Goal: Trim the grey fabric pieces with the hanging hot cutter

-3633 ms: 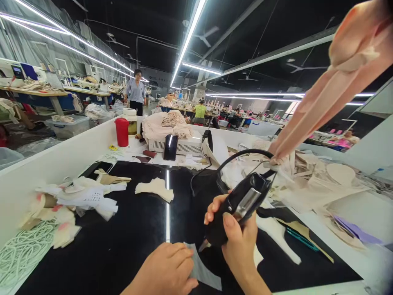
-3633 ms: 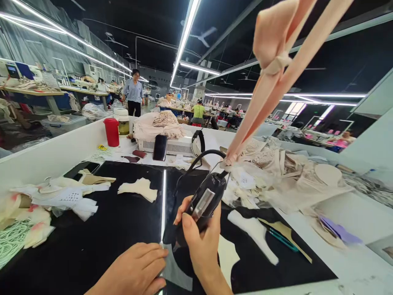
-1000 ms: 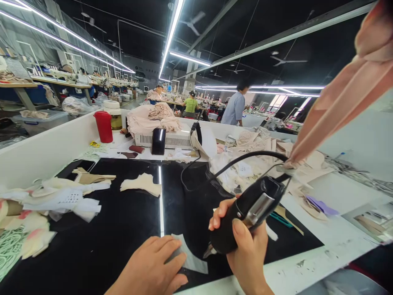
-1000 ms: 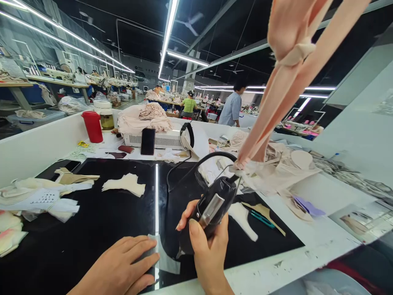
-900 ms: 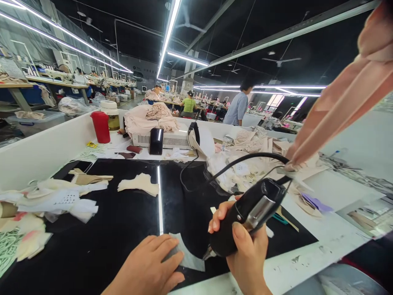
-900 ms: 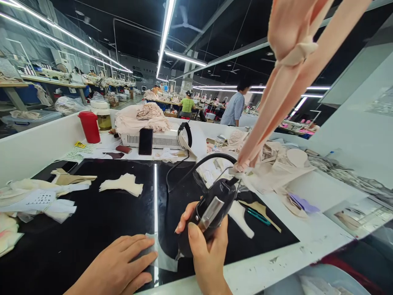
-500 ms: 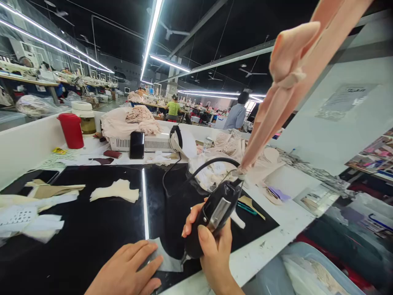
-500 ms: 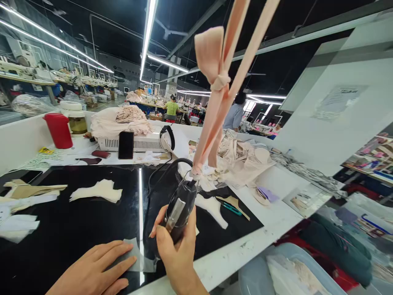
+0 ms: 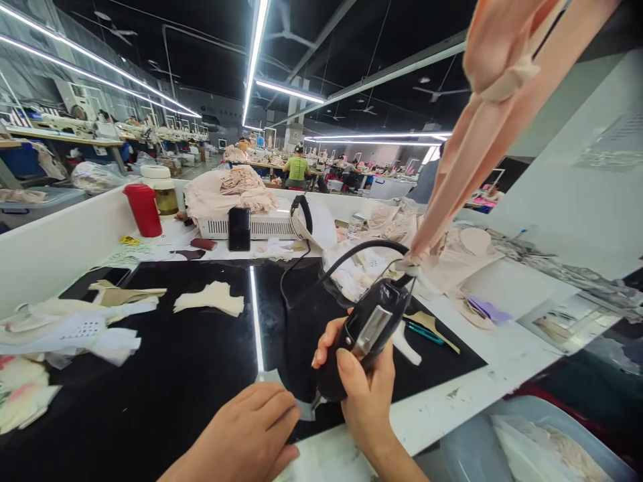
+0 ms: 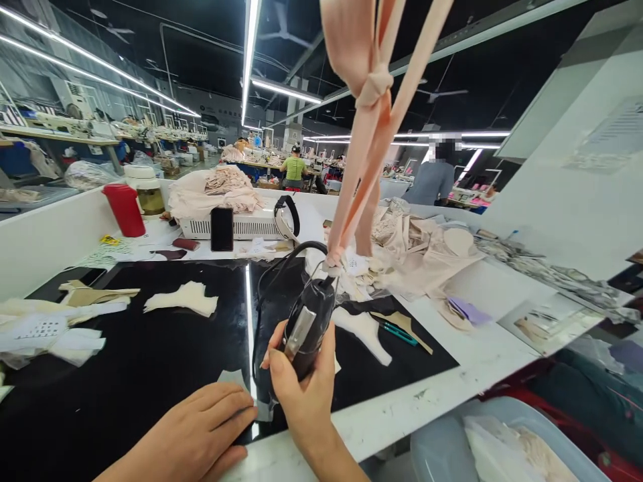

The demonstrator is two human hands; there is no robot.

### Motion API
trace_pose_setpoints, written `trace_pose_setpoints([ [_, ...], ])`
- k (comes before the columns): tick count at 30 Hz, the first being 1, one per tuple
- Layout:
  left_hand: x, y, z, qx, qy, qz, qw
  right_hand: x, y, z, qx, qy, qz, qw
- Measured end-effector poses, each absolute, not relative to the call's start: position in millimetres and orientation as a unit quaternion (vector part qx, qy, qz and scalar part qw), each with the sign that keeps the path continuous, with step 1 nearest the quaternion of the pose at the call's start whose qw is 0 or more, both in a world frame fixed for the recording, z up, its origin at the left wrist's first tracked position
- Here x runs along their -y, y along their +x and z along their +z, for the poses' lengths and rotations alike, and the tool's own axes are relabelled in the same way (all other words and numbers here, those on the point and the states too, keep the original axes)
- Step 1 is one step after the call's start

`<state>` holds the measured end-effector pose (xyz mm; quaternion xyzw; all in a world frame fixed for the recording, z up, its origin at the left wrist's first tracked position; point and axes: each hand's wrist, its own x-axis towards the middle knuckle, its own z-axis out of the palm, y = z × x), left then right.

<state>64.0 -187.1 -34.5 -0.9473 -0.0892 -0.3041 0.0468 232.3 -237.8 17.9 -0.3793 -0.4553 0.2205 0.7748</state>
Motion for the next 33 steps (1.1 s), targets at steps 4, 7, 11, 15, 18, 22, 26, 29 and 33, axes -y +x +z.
trace_pose_setpoints([
  [4, 191.6, 69.1, -35.5, 0.091, -0.948, -0.303, 0.032, 237.1, 231.9, 18.8, 0.453, -0.378, 0.225, 0.776],
  [7, 190.8, 70.5, -39.2, 0.085, -0.947, -0.307, 0.032, 237.1, 233.4, 19.1, 0.454, -0.381, 0.225, 0.773],
  [11, 189.9, 69.0, -39.6, 0.085, -0.959, -0.269, 0.025, 237.8, 237.9, 19.6, 0.449, -0.388, 0.221, 0.774],
  [15, 189.9, 66.2, -40.8, 0.083, -0.967, -0.241, 0.015, 238.0, 240.7, 19.7, 0.448, -0.39, 0.214, 0.775],
  [18, 189.7, 65.5, -43.7, 0.08, -0.967, -0.239, 0.017, 237.2, 240.0, 19.8, 0.452, -0.391, 0.207, 0.775],
  [22, 189.8, 66.4, -44.4, 0.078, -0.967, -0.243, 0.017, 235.8, 238.1, 19.5, 0.453, -0.393, 0.204, 0.774],
  [26, 189.8, 67.2, -41.4, 0.078, -0.963, -0.256, 0.019, 236.9, 237.5, 18.8, 0.45, -0.402, 0.203, 0.772],
  [29, 189.4, 66.8, -40.7, 0.078, -0.963, -0.257, 0.02, 240.6, 238.2, 18.4, 0.445, -0.397, 0.203, 0.777],
  [33, 189.4, 65.1, -42.3, 0.086, -0.967, -0.239, 0.02, 246.3, 238.9, 15.6, 0.439, -0.379, 0.218, 0.785],
])
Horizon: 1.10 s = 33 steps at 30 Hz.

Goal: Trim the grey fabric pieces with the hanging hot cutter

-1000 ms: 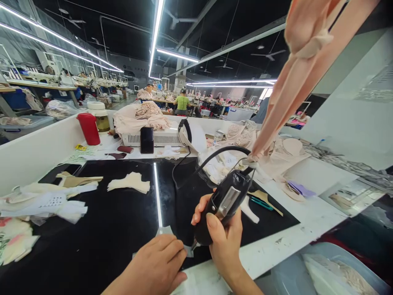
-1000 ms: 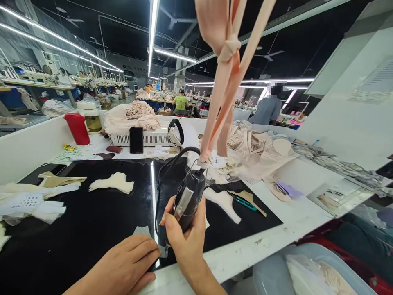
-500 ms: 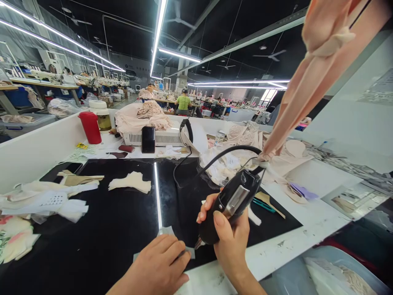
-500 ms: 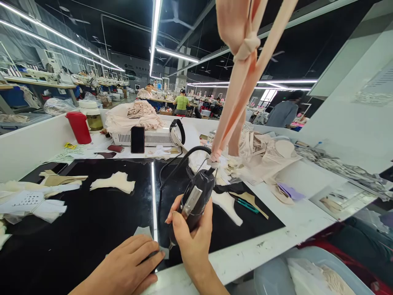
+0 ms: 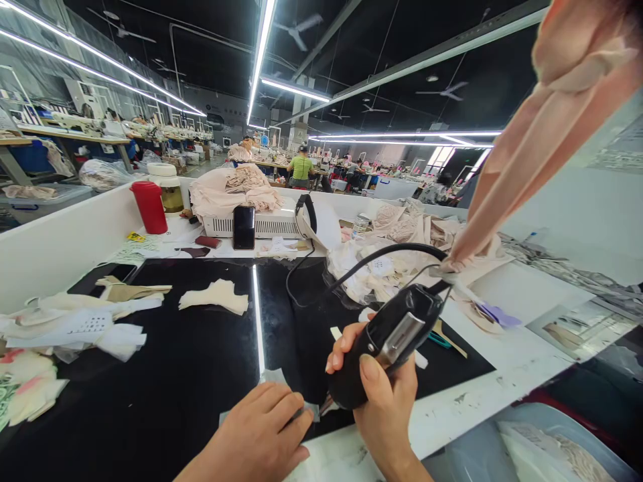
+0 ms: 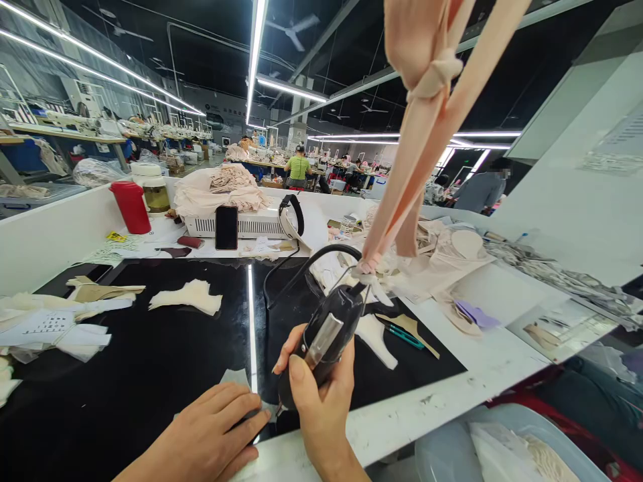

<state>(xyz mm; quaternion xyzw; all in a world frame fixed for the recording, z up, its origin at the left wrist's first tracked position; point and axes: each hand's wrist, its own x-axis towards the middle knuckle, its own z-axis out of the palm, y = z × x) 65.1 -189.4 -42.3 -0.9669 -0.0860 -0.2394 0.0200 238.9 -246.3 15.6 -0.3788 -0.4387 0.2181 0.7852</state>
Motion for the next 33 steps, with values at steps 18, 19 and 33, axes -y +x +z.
trace_pose_setpoints([
  [18, 168.7, 64.9, -45.9, 0.048, -0.947, -0.311, 0.072, 246.3, 238.5, 47.9, 0.469, -0.429, 0.278, 0.72],
  [19, 167.9, 64.6, -42.2, 0.045, -0.948, -0.307, 0.071, 245.1, 237.9, 50.5, 0.473, -0.434, 0.278, 0.714],
  [33, 170.1, -26.2, -29.6, 0.309, -0.915, -0.228, -0.125, 223.9, 197.9, 36.2, 0.43, -0.375, 0.291, 0.768],
])
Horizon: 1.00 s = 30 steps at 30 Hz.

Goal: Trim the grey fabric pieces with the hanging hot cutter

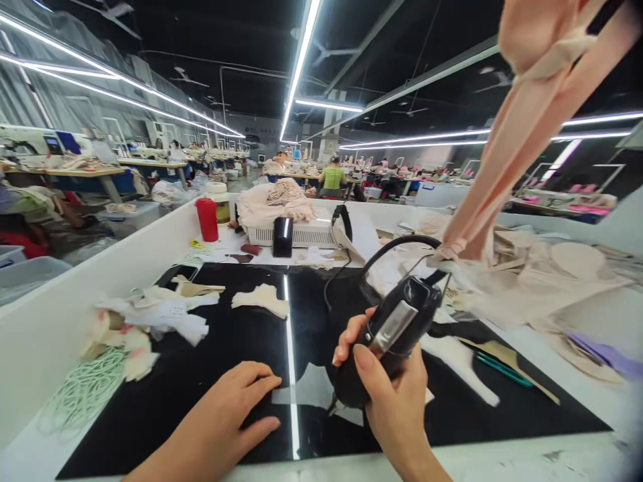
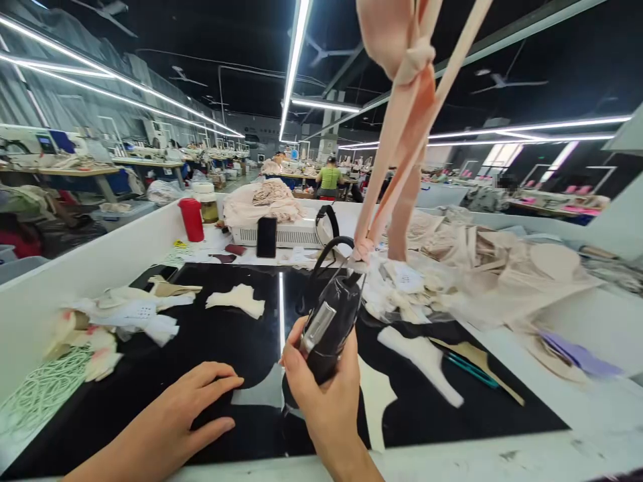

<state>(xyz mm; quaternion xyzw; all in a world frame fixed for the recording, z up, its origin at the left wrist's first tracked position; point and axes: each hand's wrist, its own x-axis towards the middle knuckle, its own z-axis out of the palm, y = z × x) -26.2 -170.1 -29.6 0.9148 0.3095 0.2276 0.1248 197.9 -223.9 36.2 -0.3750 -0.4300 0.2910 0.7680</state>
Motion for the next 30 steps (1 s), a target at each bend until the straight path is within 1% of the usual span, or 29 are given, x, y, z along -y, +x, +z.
trace_pose_setpoints([
  [6, 171.0, -24.4, -34.6, -0.348, 0.889, 0.238, 0.182, 207.1, 172.2, 30.7, 0.475, -0.332, 0.29, 0.762],
  [10, 167.6, -18.8, -30.2, -0.351, 0.88, 0.236, 0.217, 196.2, 158.2, 29.2, 0.47, -0.324, 0.292, 0.767],
  [15, 166.6, -20.7, -30.8, -0.358, 0.856, 0.269, 0.26, 184.8, 146.3, 25.6, 0.463, -0.314, 0.302, 0.772],
  [25, 168.1, -19.5, -29.7, -0.359, 0.844, 0.283, 0.28, 182.1, 142.5, 21.3, 0.471, -0.332, 0.279, 0.768],
  [30, 168.7, -19.1, -30.4, -0.36, 0.842, 0.289, 0.279, 184.5, 142.5, 22.7, 0.46, -0.336, 0.298, 0.766],
])
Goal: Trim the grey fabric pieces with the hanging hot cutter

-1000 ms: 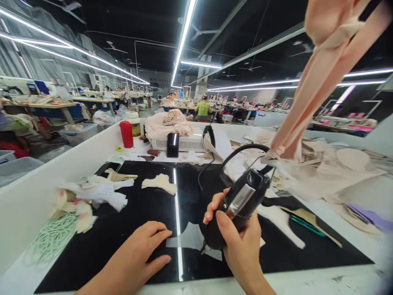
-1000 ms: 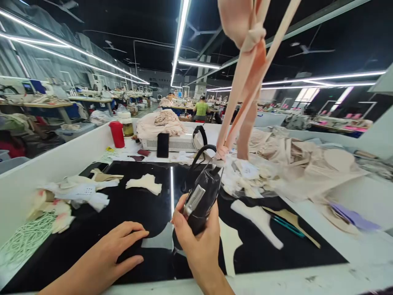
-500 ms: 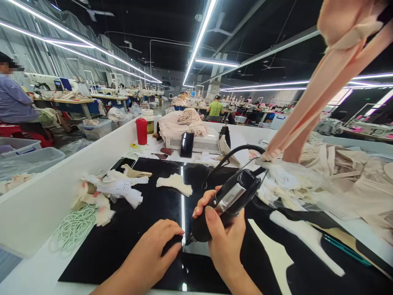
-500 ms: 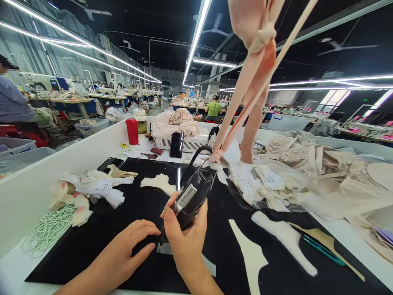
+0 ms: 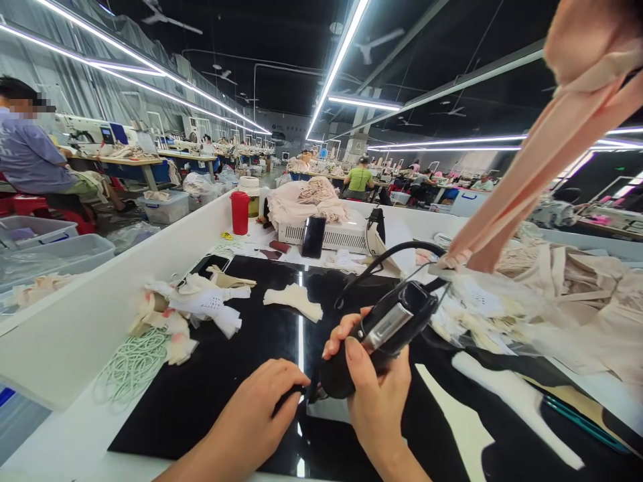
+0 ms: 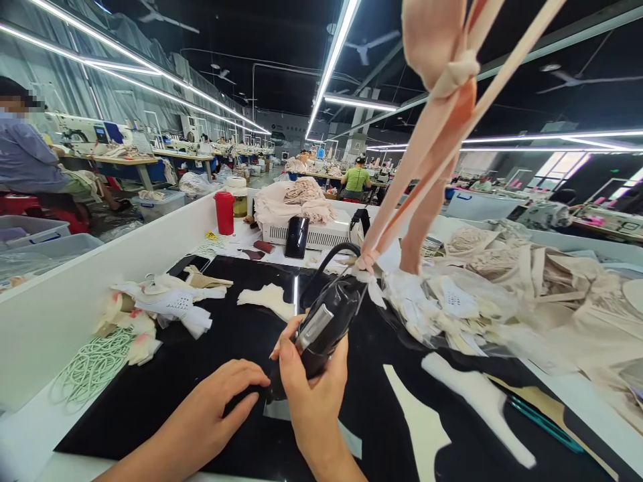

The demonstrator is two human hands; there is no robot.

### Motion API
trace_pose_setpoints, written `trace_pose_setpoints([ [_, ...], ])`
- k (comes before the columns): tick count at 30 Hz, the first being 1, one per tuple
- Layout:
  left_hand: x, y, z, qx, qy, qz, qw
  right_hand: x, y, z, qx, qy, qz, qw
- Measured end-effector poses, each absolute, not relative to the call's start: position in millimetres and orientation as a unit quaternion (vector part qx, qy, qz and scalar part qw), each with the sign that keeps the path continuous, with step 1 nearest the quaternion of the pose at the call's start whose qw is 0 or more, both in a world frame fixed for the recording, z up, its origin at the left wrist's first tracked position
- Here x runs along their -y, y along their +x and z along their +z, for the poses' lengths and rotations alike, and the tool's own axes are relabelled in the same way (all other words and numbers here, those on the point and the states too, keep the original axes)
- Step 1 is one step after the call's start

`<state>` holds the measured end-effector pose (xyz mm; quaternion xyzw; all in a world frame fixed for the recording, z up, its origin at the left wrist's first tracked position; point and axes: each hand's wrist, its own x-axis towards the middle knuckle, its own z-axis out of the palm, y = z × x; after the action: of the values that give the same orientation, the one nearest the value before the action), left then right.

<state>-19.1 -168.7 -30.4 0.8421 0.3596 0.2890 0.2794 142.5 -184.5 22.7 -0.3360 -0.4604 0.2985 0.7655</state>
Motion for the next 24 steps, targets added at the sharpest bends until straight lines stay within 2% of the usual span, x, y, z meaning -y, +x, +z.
trace_pose_setpoints([
  [12, 169.7, -19.6, -31.9, -0.344, 0.853, 0.299, 0.255, 191.7, 140.6, 21.2, 0.466, -0.334, 0.315, 0.756],
  [20, 176.8, -24.0, -39.9, -0.249, 0.916, 0.298, 0.096, 193.3, 179.7, 32.1, 0.433, -0.362, 0.259, 0.784],
  [24, 178.1, -22.3, -31.8, -0.218, 0.921, 0.302, 0.114, 192.8, 195.1, 34.0, 0.423, -0.373, 0.238, 0.791],
])
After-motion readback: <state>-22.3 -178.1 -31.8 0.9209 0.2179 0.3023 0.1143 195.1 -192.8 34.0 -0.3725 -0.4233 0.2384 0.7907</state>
